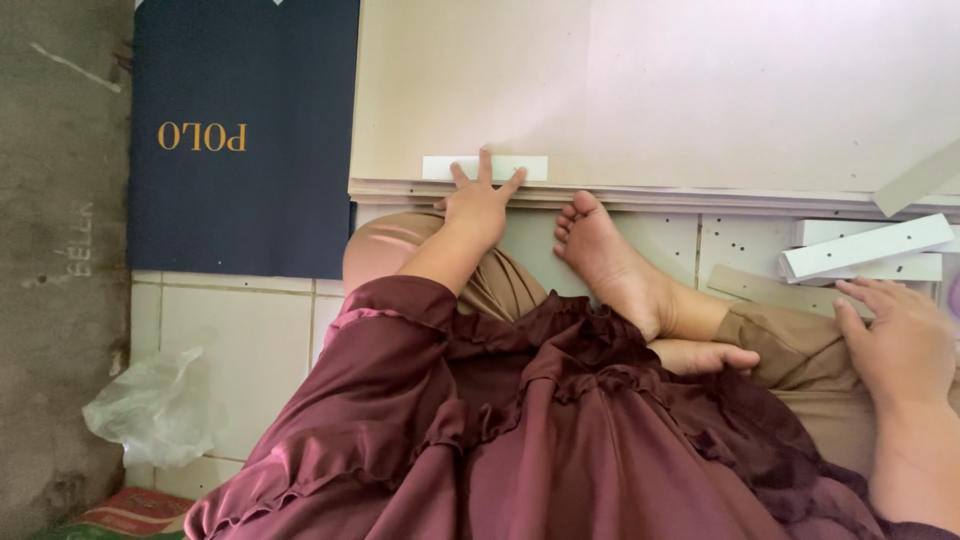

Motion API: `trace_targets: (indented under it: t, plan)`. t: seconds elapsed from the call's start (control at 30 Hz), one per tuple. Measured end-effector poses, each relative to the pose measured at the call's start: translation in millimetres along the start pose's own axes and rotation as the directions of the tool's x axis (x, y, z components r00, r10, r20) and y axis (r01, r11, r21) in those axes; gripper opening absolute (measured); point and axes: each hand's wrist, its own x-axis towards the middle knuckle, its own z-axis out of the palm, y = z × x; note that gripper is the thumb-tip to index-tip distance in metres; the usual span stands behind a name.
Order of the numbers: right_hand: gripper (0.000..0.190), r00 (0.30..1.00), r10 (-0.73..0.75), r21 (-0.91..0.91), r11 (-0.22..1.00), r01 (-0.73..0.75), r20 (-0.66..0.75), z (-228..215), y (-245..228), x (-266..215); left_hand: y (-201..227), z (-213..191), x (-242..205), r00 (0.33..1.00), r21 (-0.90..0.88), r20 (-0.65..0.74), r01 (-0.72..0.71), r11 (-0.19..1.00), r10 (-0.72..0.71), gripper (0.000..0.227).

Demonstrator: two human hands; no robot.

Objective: The person applies white glue to several small wooden strips using a cotton swab and then positions the strips onto a larger board while sitting on a tiled floor.

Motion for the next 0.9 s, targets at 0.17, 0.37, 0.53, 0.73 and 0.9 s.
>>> trace_targets:
  t: [0.17,0.37,0.53,0.73,0.9]
  plan:
    - [0.032,0.994,0.072,0.207,0.974,-0.088,0.082,-20,-15,4,-10,20,-4,0.987,-0.015,-0.131,-0.091,0.996,0.088,0.079]
    - [0.032,0.996,0.042,0.314,0.947,-0.066,0.084,-31,-29,6,-55,53,-116,0.816,-0.187,-0.515,-0.406,0.894,0.263,0.028]
    - [0.035,0.966,0.063,0.493,0.850,-0.183,0.250,-79,-77,28,-90,80,-182,0.999,-0.184,0.037,0.014,0.983,-0.007,0.065]
    - [0.037,0.945,-0.038,0.596,0.784,-0.174,0.326,-106,-143,55,-76,105,-214,0.735,-0.659,0.024,-0.498,0.563,0.678,0.028]
    - [0.027,0.969,-0.223,0.680,0.727,0.093,0.105,-71,-172,59,-32,32,-283,0.342,-0.534,-0.719,-0.829,-0.166,0.605,0.071]
